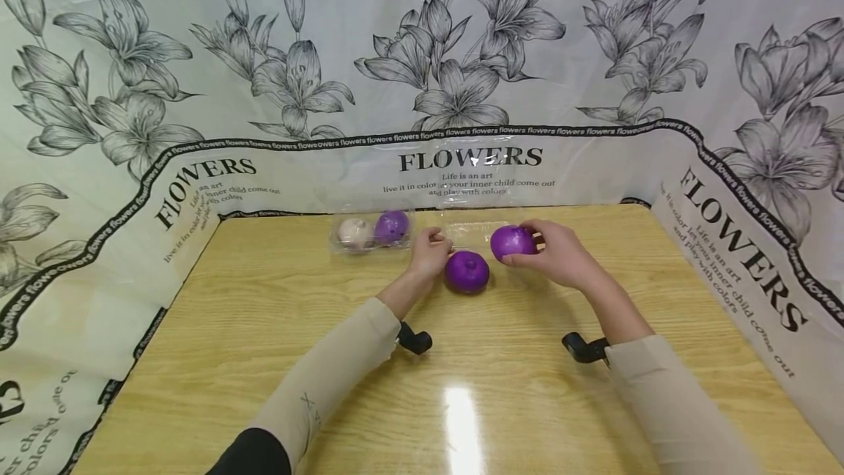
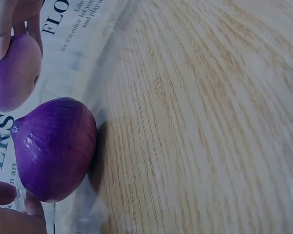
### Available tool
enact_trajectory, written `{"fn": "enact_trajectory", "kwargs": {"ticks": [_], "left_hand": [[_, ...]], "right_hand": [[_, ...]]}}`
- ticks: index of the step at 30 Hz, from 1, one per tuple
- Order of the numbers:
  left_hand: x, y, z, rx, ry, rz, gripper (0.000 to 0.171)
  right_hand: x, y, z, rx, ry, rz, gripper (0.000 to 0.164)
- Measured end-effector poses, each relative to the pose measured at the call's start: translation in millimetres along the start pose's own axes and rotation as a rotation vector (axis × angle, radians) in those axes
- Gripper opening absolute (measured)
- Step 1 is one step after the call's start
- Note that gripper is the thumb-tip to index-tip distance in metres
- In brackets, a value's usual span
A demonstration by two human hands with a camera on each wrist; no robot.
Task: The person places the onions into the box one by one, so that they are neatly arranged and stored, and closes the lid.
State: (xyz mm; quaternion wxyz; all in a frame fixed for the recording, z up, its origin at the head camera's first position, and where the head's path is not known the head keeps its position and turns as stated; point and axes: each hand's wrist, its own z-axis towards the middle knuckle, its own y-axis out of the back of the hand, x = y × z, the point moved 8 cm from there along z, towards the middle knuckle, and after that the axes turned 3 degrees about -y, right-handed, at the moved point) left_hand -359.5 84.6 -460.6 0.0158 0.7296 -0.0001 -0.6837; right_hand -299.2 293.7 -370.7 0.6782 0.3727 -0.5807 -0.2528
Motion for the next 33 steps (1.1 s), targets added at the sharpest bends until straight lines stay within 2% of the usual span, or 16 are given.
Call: {"fn": "enact_trajectory", "kwargs": {"ticks": [8,13,21,33], "left_hand": [[3.0,-0.5,3.4,-0.012,0.001,-0.161,0.051],[5.8,-0.7,4.9,-0.013,0.008,-0.229,0.050],[8.5,2.2,5.4,-0.041,0.017,-0.232,0.047],[9.6,0.3,4.6,-0.026,0.007,-0.235,0.044]], "right_hand": [[1,-4,21,-0.055,0.011,0.047,0.080],[-1,-11,39,-0.100,0.014,0.101,0.080],[-9,-30,69,-0.125,0.012,0.097,0.078],[-3,-54,89,-0.067,0.049,0.049,0.075]]}}
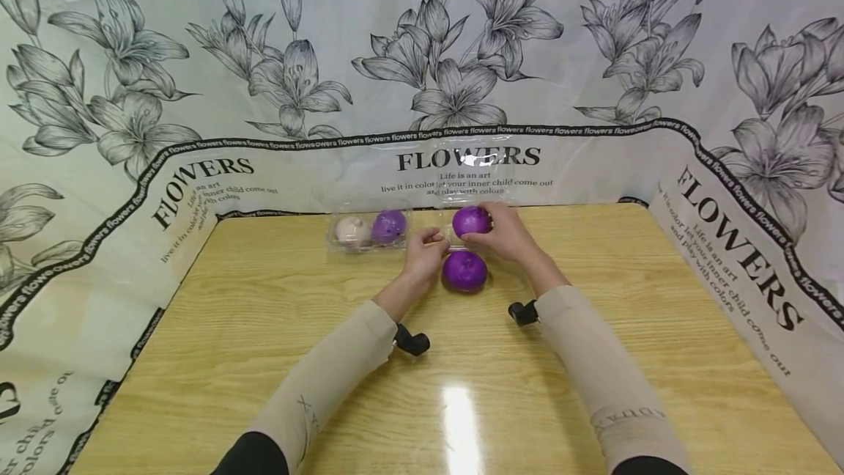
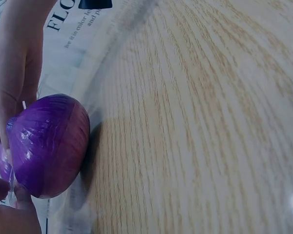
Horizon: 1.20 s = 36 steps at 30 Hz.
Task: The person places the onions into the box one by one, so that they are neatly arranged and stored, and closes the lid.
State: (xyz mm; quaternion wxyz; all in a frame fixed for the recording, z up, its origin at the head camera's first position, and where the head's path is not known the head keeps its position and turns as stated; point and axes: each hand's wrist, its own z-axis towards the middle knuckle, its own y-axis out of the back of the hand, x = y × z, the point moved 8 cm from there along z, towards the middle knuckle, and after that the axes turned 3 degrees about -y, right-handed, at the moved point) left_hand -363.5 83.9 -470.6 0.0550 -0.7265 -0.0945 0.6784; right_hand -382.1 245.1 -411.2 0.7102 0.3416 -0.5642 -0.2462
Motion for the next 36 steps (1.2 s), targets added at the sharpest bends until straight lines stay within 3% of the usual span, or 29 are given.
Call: {"fn": "enact_trajectory", "kwargs": {"ticks": [17,24,36], "left_hand": [[-1.9,0.1,0.8,-0.006,0.004,0.012,0.044],[-1.5,1.2,2.6,-0.012,0.007,-0.001,0.046],[-3.3,0.2,0.0,-0.012,0.013,0.010,0.043]], "right_hand": [[-2,-19,18,0.086,0.004,-0.069,0.073],[-1,-24,22,0.165,0.000,-0.051,0.071],[10,-15,12,0.188,0.033,-0.082,0.073]]}}
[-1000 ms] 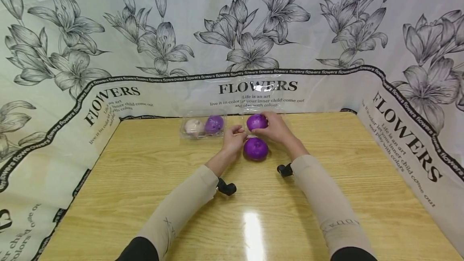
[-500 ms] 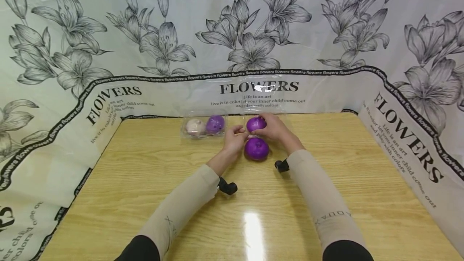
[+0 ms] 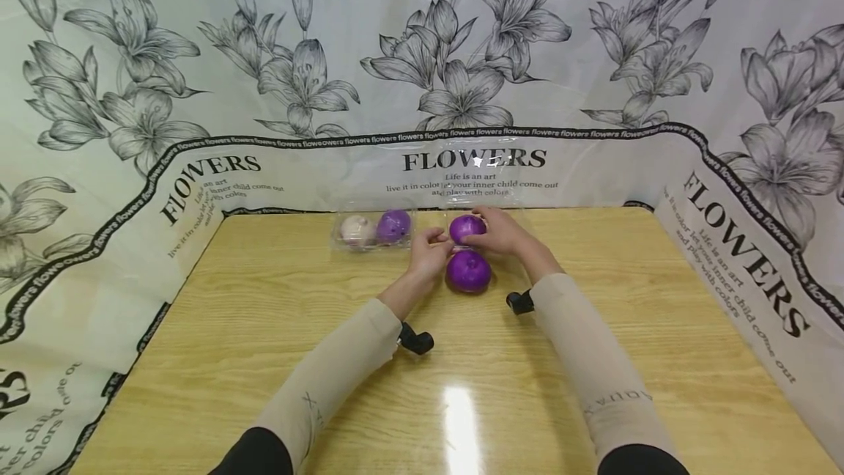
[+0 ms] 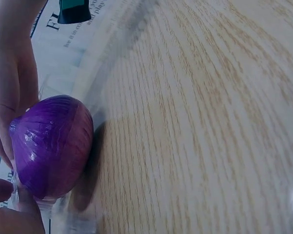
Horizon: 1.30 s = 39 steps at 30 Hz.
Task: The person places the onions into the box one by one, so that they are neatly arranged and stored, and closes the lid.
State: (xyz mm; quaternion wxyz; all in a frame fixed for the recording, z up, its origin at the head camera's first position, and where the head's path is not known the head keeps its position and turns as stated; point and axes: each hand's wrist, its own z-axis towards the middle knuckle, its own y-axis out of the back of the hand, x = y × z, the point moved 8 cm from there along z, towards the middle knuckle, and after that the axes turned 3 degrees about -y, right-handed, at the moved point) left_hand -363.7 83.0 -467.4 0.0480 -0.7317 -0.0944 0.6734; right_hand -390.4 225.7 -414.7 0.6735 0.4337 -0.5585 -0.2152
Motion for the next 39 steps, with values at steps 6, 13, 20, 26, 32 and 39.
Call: {"fn": "enact_trajectory", "kwargs": {"ticks": [6,13,20,26,32,39], "left_hand": [[4.2,2.0,-1.3,-0.013,0.011,0.021,0.044],[3.8,1.7,-1.5,-0.010,0.015,0.052,0.042],[2.0,0.7,1.3,-0.015,0.010,0.046,0.043],[-2.6,-1.1,1.1,-0.003,-0.009,0.048,0.042],[-3.9,-0.1,0.1,-0.007,-0.008,0.068,0.041],[-1.3,0.4,-1.3,0.003,-0.002,0.055,0.042]], "right_hand": [[3,4,-9,-0.013,0.011,-0.044,0.076],[15,17,-30,-0.049,0.015,-0.058,0.074],[27,26,-54,-0.113,0.040,-0.083,0.067],[28,25,-75,-0.134,0.005,-0.095,0.063],[23,5,-85,-0.091,-0.030,-0.054,0.064],[17,-21,-86,-0.049,-0.075,0.026,0.074]]}}
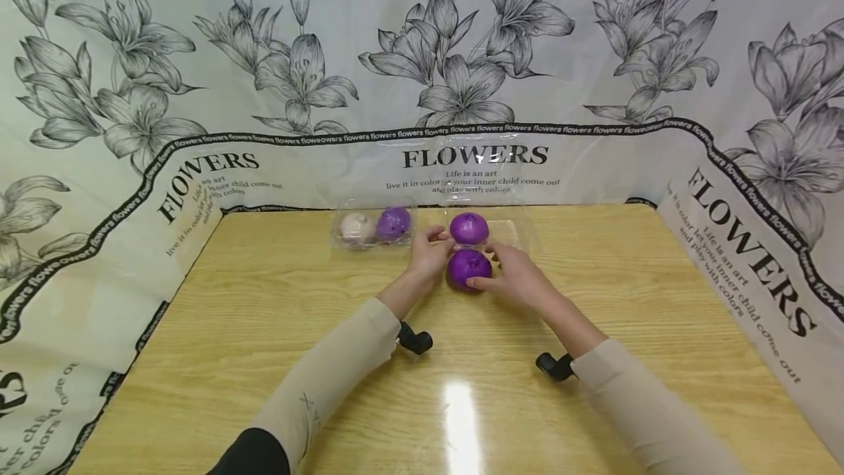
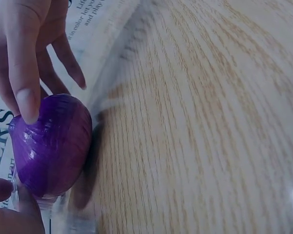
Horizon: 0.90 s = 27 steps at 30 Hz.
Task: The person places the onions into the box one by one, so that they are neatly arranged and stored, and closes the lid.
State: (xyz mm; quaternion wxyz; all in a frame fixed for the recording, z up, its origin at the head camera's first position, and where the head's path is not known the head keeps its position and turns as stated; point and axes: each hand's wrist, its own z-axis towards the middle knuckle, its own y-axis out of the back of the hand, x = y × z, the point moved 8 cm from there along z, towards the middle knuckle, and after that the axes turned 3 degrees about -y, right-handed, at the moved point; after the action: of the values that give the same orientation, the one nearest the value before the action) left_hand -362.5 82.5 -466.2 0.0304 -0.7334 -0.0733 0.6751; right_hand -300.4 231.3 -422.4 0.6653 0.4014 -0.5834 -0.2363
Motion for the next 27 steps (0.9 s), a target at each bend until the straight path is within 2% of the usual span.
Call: {"fn": "enact_trajectory", "kwargs": {"ticks": [5,8,19,23,27], "left_hand": [[-0.9,-0.9,-1.1,0.003,-0.008,0.009,0.042],[-0.9,-1.0,-1.7,0.001,-0.010,-0.002,0.041],[-3.1,-1.6,-1.3,-0.009,-0.024,0.032,0.042],[-2.6,-1.3,-1.6,-0.012,-0.015,0.048,0.042],[-1.1,-1.2,-2.3,-0.008,-0.004,0.021,0.042]], "right_hand": [[-3,-8,1,-0.002,-0.053,0.068,0.072],[-3,-12,2,-0.022,-0.070,0.070,0.071],[11,-13,6,-0.091,0.040,0.017,0.059],[13,-12,4,-0.076,0.060,0.032,0.058],[14,-9,0,-0.052,0.046,0.045,0.059]]}}
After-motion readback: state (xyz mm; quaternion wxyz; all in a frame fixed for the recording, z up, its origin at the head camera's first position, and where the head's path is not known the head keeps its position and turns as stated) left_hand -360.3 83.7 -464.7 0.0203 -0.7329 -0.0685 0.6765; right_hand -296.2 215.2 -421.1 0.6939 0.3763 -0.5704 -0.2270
